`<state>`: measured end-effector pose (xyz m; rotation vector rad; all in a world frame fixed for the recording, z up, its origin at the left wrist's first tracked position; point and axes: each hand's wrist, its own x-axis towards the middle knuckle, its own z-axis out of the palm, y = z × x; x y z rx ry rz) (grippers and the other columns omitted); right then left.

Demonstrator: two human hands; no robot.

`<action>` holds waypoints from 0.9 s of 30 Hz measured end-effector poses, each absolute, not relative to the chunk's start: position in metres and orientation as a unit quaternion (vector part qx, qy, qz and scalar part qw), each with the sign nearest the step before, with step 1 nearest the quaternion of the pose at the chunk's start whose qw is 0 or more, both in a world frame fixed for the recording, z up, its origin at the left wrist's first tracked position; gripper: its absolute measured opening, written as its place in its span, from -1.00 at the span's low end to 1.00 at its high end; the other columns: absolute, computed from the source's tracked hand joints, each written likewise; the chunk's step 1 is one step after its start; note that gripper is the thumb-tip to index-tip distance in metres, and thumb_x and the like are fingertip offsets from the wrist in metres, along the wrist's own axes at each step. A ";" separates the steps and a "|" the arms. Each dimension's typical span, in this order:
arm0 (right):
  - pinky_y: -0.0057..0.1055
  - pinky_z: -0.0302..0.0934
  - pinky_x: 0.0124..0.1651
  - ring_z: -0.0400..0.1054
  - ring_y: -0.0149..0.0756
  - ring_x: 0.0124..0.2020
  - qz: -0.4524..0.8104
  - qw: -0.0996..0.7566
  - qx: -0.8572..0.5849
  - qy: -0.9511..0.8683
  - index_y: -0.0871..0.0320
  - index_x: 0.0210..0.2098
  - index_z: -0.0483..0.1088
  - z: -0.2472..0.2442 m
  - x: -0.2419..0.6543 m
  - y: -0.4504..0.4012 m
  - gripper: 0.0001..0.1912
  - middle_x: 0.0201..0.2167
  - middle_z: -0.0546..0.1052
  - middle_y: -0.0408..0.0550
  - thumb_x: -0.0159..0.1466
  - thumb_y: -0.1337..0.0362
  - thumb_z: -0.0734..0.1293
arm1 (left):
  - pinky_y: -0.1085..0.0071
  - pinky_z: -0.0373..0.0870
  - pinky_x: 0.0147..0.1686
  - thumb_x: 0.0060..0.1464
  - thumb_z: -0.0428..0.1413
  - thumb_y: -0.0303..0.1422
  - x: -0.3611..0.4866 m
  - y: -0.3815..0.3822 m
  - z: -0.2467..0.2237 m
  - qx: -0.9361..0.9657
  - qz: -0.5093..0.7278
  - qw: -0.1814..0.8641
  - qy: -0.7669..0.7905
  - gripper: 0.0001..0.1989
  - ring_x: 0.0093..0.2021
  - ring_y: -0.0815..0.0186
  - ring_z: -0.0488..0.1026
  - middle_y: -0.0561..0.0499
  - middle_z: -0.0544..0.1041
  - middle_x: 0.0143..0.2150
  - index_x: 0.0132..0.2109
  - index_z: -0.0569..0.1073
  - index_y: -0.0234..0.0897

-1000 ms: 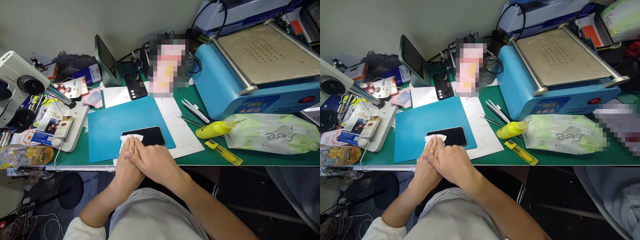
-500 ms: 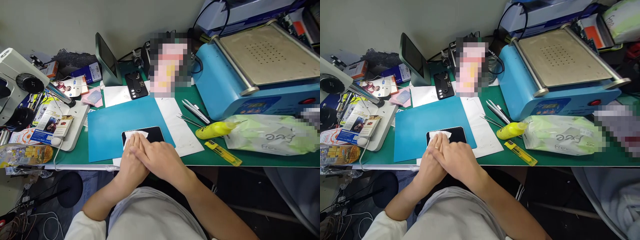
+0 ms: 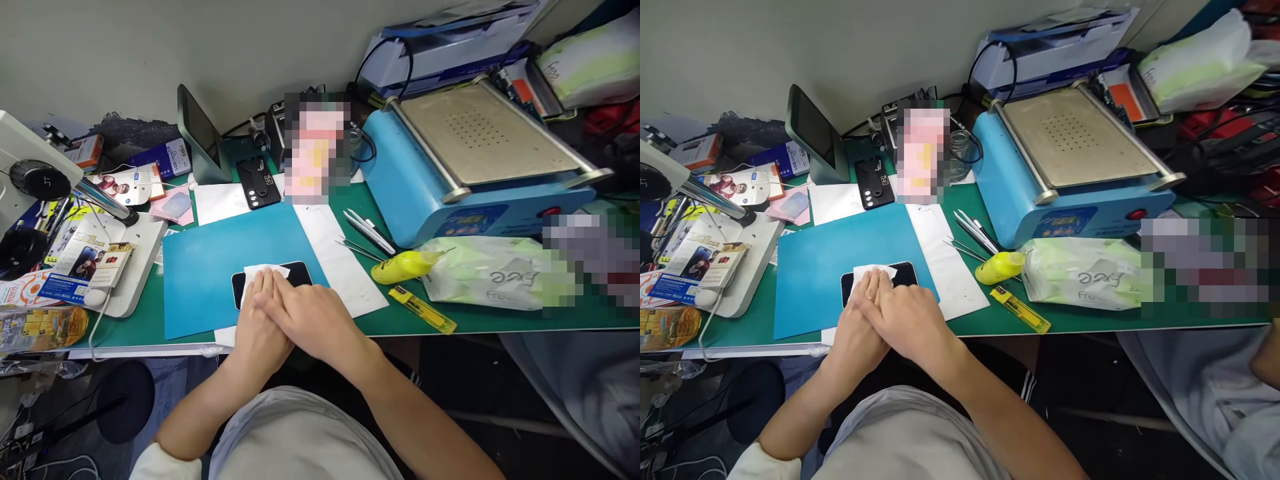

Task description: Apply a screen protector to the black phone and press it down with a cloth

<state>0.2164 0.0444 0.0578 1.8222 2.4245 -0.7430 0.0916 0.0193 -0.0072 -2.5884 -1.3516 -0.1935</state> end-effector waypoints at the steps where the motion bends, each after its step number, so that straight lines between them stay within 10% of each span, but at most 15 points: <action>1: -0.25 0.33 -0.23 0.61 -0.01 -0.20 -0.236 0.007 0.589 0.773 0.26 0.35 0.21 0.057 0.220 0.047 -0.30 -0.26 0.69 0.09 0.51 -0.10 -0.08 | -0.05 0.33 0.34 0.38 -0.08 -0.37 0.097 0.024 -0.006 -0.881 -0.053 0.102 -0.458 -0.46 0.38 -0.19 0.31 -0.46 0.35 0.36 0.36 0.22 -0.68; 27: -0.22 0.40 -0.23 0.63 -0.03 -0.23 -0.243 -0.027 0.612 0.752 0.30 0.38 0.18 0.046 0.236 0.024 -0.29 -0.26 0.69 0.12 0.50 -0.10 -0.03 | -0.08 0.24 0.33 0.39 -0.12 -0.28 0.109 0.009 -0.004 -0.892 -0.034 0.112 -0.436 -0.41 0.43 -0.18 0.22 -0.42 0.26 0.43 0.41 0.18 -0.60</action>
